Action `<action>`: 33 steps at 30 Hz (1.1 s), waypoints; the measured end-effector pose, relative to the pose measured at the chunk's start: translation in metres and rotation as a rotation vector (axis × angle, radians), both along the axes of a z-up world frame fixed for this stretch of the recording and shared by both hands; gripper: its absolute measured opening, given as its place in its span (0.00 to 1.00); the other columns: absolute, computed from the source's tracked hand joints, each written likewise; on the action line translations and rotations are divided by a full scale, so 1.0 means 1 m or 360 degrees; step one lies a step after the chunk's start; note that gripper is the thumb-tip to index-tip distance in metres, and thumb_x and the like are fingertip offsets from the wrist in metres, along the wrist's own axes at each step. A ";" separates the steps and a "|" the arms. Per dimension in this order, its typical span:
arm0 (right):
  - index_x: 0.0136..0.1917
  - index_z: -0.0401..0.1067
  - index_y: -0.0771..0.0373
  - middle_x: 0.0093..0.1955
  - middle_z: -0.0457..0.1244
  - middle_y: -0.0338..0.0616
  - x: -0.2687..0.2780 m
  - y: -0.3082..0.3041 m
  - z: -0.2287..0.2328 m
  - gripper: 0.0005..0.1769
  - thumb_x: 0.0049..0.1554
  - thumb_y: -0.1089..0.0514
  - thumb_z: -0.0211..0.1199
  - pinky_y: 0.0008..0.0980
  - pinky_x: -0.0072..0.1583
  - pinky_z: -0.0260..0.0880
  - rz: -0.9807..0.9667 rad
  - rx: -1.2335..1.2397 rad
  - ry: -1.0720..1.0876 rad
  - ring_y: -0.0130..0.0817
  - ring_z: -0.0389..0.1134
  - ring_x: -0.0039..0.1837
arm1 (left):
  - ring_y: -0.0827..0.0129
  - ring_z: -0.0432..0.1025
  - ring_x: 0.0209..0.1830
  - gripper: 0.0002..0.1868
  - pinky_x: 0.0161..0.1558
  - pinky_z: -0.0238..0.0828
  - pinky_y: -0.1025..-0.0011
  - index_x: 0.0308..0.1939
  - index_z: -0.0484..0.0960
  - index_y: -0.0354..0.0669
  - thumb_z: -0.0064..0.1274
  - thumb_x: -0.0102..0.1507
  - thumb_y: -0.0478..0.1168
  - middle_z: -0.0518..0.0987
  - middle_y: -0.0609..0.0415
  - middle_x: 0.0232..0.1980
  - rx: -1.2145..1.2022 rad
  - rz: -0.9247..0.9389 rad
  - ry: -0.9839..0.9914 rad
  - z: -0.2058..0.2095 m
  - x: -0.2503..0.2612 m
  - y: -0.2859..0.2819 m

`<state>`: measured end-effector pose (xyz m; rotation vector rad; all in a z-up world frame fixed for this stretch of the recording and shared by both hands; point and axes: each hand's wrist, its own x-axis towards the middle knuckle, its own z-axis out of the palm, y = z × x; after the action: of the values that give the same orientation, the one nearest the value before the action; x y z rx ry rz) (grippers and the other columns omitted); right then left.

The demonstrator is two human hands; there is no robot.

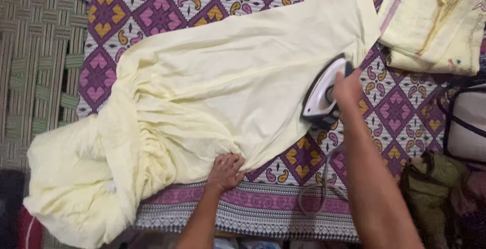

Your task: The person irons a light yellow garment laid out on a patterned bedsheet. They repeatedly smooth the fabric with one hand while moving a steam iron over the surface with the other, adjusting the garment's position to cover different areas.

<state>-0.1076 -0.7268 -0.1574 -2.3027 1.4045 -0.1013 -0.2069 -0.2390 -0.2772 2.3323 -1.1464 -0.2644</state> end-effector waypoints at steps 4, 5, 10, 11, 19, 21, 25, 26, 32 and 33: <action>0.70 0.58 0.70 0.60 0.64 0.75 -0.053 0.078 0.009 0.33 0.62 0.47 0.62 0.58 0.64 0.65 0.0201 -0.0029 0.0010 0.72 0.66 0.62 | 0.52 0.66 0.61 0.27 0.61 0.58 0.50 0.58 0.75 0.51 0.54 0.58 0.56 0.74 0.51 0.59 -0.0003 0.0048 -0.0147 0.007 0.000 -0.005; 0.69 0.58 0.70 0.60 0.65 0.74 -0.067 0.101 0.014 0.32 0.61 0.48 0.62 0.58 0.63 0.65 0.0278 -0.0098 -0.0032 0.72 0.66 0.61 | 0.52 0.66 0.60 0.27 0.61 0.58 0.50 0.58 0.75 0.50 0.54 0.58 0.56 0.73 0.50 0.58 0.0045 0.0040 -0.0126 0.011 0.002 -0.007; 0.73 0.53 0.70 0.55 0.66 0.75 -0.130 0.205 0.049 0.34 0.64 0.47 0.56 0.59 0.61 0.67 0.0230 0.0195 0.0158 0.72 0.68 0.58 | 0.54 0.68 0.58 0.23 0.61 0.59 0.52 0.55 0.78 0.47 0.55 0.59 0.51 0.75 0.50 0.56 0.0027 0.0055 -0.0129 0.048 0.004 -0.009; 0.74 0.52 0.70 0.54 0.67 0.75 -0.139 0.220 0.056 0.35 0.65 0.46 0.54 0.58 0.61 0.67 0.0202 0.0270 0.0240 0.72 0.69 0.57 | 0.55 0.68 0.57 0.20 0.60 0.60 0.53 0.52 0.78 0.47 0.54 0.60 0.50 0.75 0.51 0.54 0.0020 0.0058 -0.0193 0.058 -0.001 -0.007; 0.75 0.53 0.65 0.55 0.66 0.74 -0.158 0.250 0.068 0.35 0.62 0.46 0.57 0.59 0.58 0.67 0.0225 0.0182 0.0084 0.71 0.69 0.56 | 0.62 0.71 0.46 0.09 0.49 0.63 0.57 0.37 0.78 0.48 0.55 0.60 0.47 0.75 0.56 0.40 -0.0108 0.0083 -0.0402 0.124 -0.024 0.014; 0.75 0.54 0.65 0.53 0.67 0.74 -0.154 0.242 0.061 0.34 0.63 0.46 0.57 0.60 0.58 0.67 0.0224 0.0129 0.0101 0.71 0.69 0.55 | 0.62 0.72 0.45 0.07 0.48 0.64 0.56 0.37 0.79 0.50 0.54 0.59 0.45 0.76 0.56 0.39 0.0228 0.0132 -0.0376 0.134 -0.021 0.018; 0.72 0.56 0.67 0.51 0.67 0.73 -0.122 0.204 0.041 0.33 0.62 0.46 0.58 0.61 0.57 0.67 0.0233 0.0100 0.0069 0.72 0.69 0.54 | 0.61 0.72 0.47 0.07 0.48 0.64 0.54 0.44 0.80 0.49 0.52 0.66 0.44 0.78 0.55 0.43 0.0463 0.0484 -0.0298 0.142 -0.008 0.044; 0.73 0.56 0.67 0.51 0.67 0.74 -0.112 0.192 0.037 0.34 0.61 0.46 0.59 0.61 0.57 0.67 0.0269 0.0038 0.0032 0.72 0.69 0.54 | 0.58 0.71 0.52 0.11 0.53 0.63 0.52 0.48 0.80 0.46 0.53 0.65 0.46 0.78 0.53 0.48 0.0304 0.0727 -0.0237 0.143 0.002 0.052; 0.73 0.57 0.66 0.53 0.66 0.74 -0.074 0.146 0.042 0.35 0.61 0.45 0.58 0.60 0.58 0.67 0.0399 0.0021 0.0047 0.72 0.68 0.56 | 0.46 0.64 0.63 0.35 0.59 0.55 0.46 0.62 0.76 0.38 0.55 0.61 0.59 0.72 0.36 0.62 0.0523 0.1531 -0.0837 0.166 0.066 0.101; 0.73 0.56 0.65 0.53 0.66 0.75 -0.073 0.146 0.048 0.35 0.60 0.44 0.59 0.60 0.58 0.67 0.0416 0.0033 0.0081 0.72 0.68 0.56 | 0.47 0.65 0.64 0.36 0.59 0.56 0.47 0.63 0.75 0.35 0.56 0.60 0.59 0.72 0.36 0.63 0.0477 0.1563 -0.0810 0.170 0.073 0.108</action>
<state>-0.1804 -0.5809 -0.1097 -2.4631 1.1095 0.0520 -0.1341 -0.1305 -0.1075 3.0054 -0.0142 0.5724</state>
